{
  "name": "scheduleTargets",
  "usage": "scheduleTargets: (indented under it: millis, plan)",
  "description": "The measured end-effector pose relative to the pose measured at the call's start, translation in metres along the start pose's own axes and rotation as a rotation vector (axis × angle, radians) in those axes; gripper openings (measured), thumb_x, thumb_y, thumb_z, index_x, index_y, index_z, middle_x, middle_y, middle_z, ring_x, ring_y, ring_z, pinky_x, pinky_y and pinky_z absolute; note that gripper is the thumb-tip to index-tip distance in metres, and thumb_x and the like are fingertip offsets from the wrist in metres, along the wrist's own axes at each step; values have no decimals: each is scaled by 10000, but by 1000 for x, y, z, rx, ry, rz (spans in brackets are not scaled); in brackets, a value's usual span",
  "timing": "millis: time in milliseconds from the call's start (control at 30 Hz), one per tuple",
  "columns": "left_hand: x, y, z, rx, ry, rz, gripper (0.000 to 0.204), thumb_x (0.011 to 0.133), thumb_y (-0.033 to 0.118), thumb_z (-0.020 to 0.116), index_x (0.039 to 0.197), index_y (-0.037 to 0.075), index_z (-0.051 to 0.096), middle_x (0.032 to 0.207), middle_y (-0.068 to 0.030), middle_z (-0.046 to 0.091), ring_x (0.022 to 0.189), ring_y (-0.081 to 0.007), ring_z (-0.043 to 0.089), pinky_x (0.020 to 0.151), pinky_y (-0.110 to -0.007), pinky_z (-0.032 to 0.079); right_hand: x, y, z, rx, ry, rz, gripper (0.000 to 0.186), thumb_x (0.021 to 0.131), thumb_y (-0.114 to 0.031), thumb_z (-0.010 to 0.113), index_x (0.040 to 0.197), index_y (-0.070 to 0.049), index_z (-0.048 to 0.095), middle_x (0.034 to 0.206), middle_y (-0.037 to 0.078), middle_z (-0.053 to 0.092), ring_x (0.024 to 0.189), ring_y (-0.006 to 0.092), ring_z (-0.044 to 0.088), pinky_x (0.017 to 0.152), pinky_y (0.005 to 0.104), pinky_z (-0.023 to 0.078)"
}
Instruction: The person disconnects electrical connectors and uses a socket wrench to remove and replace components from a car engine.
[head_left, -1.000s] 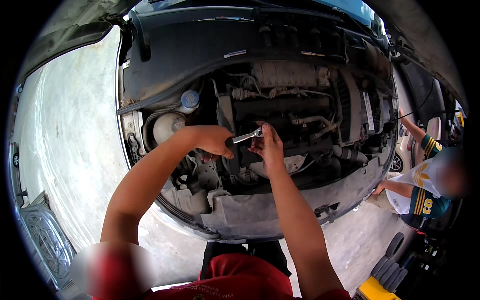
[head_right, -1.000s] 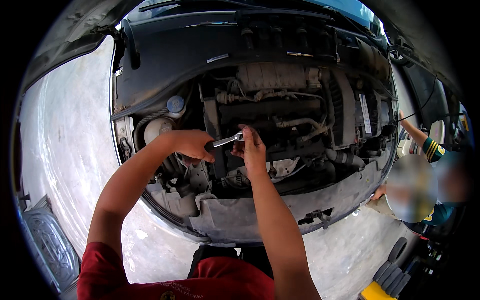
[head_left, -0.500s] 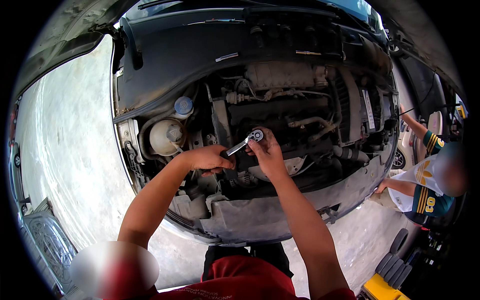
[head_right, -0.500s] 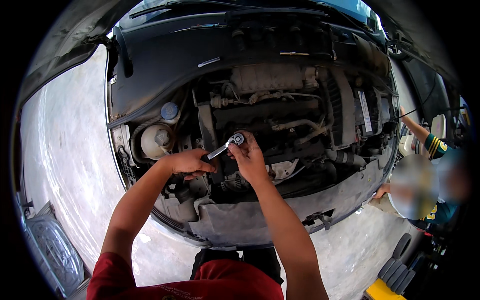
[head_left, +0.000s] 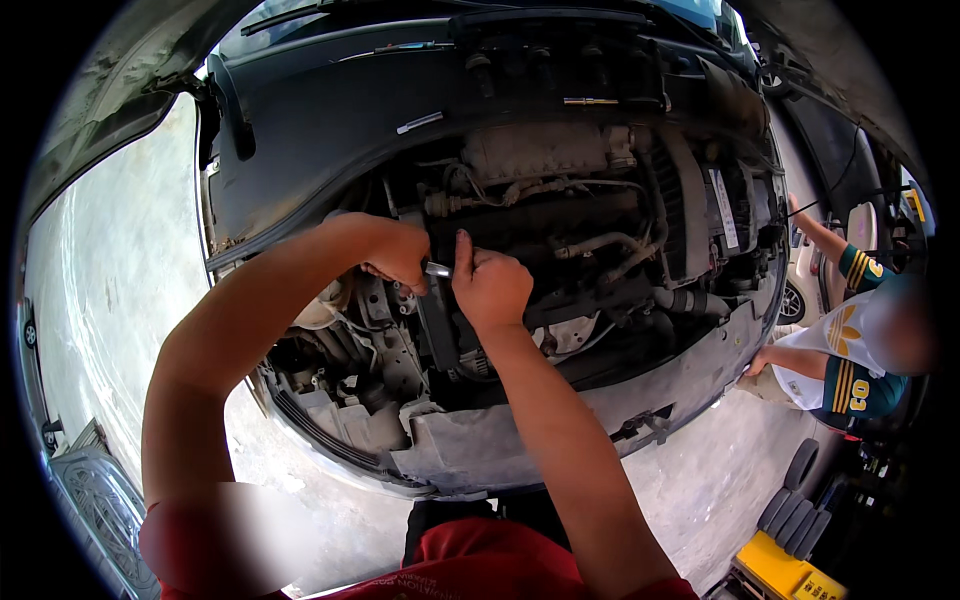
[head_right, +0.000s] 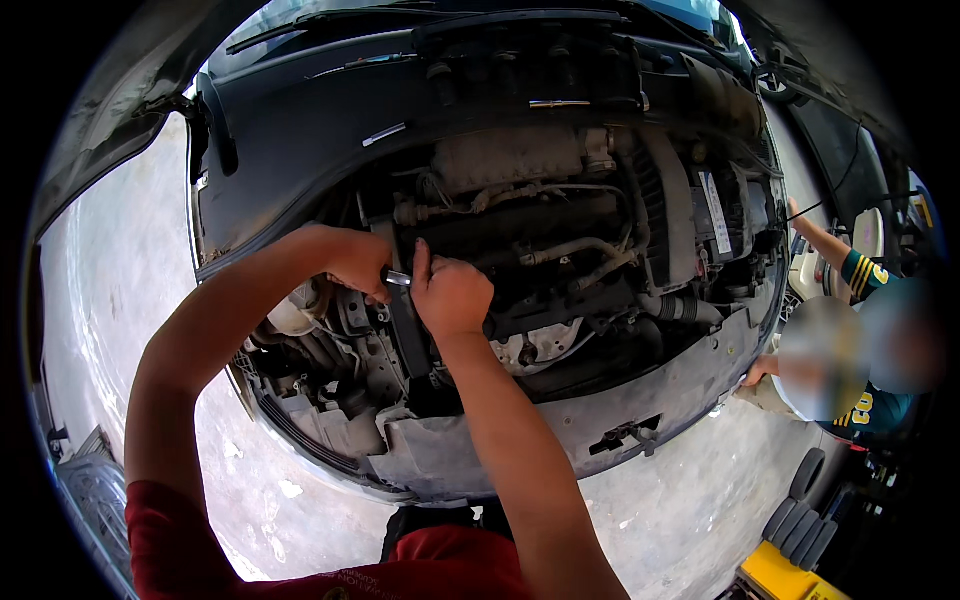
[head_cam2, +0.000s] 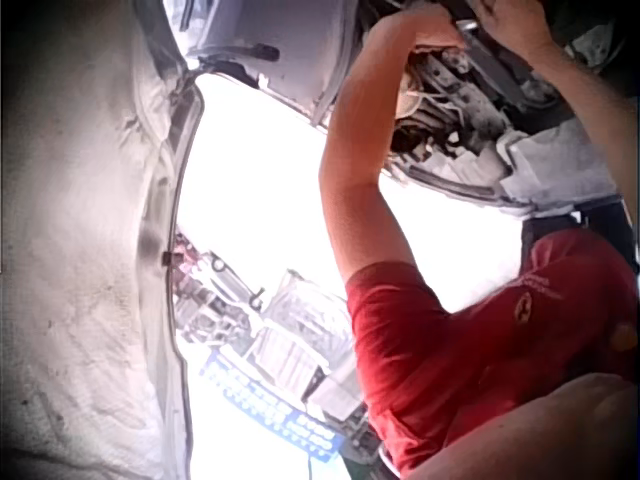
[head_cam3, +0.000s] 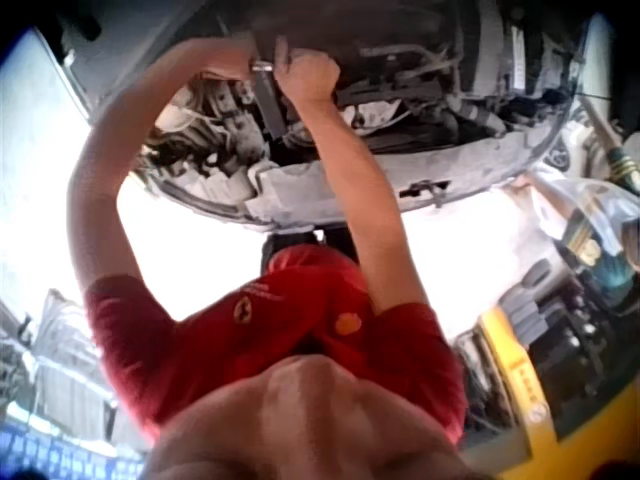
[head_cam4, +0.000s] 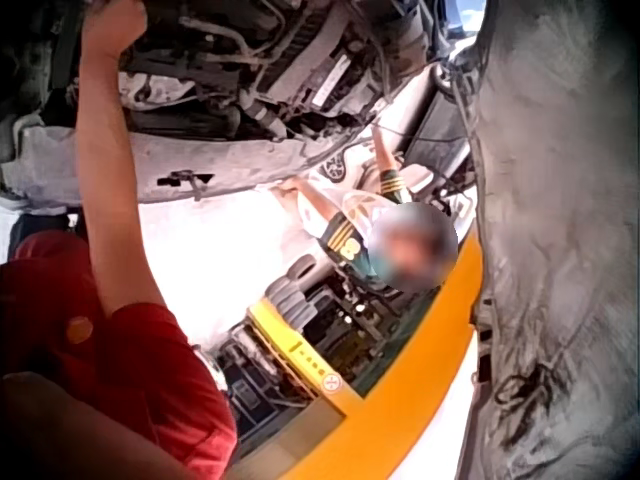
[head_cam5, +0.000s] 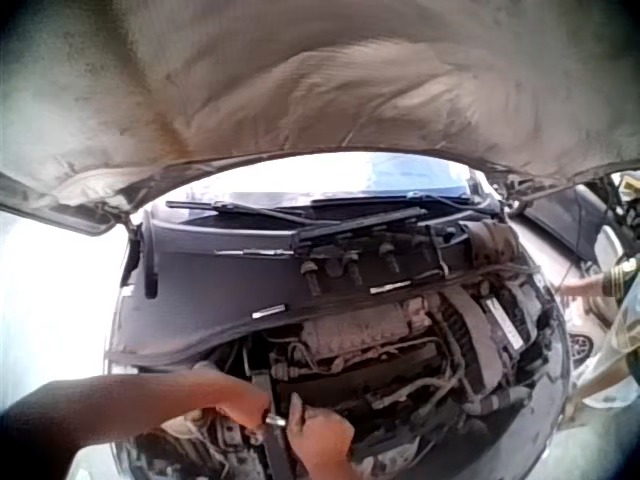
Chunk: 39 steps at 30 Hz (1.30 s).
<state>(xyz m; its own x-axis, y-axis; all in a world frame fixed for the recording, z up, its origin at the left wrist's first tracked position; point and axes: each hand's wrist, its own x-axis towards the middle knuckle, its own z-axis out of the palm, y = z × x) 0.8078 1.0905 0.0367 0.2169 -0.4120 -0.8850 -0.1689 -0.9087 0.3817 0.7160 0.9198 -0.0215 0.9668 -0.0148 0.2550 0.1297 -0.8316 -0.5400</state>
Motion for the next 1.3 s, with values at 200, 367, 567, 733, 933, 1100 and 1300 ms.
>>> scheduleTargets:
  millis: [200,367,567,733,933,1100,1300]
  plan:
    - [14,-9,4,-453,-663,-35,472,999,377,681,639,112,529,511,21,435,429,-119,425,427,-285,352,1,16,-4,157,94,-456,363,882,-214,752,590,-107,565,547,39,526,504,240,572,447,359,427]
    - [19,-17,12,-574,-599,1,581,1001,373,682,555,157,378,517,38,363,405,-97,348,393,-280,280,-2,18,-2,223,129,-392,376,827,-151,795,584,-122,509,550,17,490,472,203,513,429,324,396]
    - [10,-2,38,-840,-576,-51,465,1000,236,678,613,112,452,522,19,392,401,-104,362,376,-284,289,0,39,-6,315,-69,-547,353,818,-155,797,588,-128,531,554,2,479,471,171,505,435,306,405]
    - [5,3,83,-1089,-420,26,388,1009,184,680,686,96,483,539,28,391,425,-98,367,400,-291,292,9,48,-13,345,-214,-721,357,827,-199,795,574,-142,550,548,-17,474,484,168,514,455,312,420]
    - [10,47,137,-1531,-246,30,439,976,121,649,620,121,392,523,18,352,403,-105,328,397,-296,282,23,59,-16,335,-560,-882,364,880,-295,717,568,-133,623,528,17,556,518,220,589,493,370,455]
    - [52,149,203,-2152,144,298,430,958,215,621,611,140,378,504,-14,356,385,-155,329,407,-325,283,55,48,-35,197,-960,-861,265,875,-242,685,641,-120,658,590,30,598,610,293,631,592,428,512]
    - [57,145,209,-2041,160,224,453,963,202,634,601,149,367,489,-7,332,375,-156,319,402,-340,265,-3,32,-39,191,-380,-140,246,868,-239,718,1012,-53,645,923,119,645,907,320,660,767,429,552]
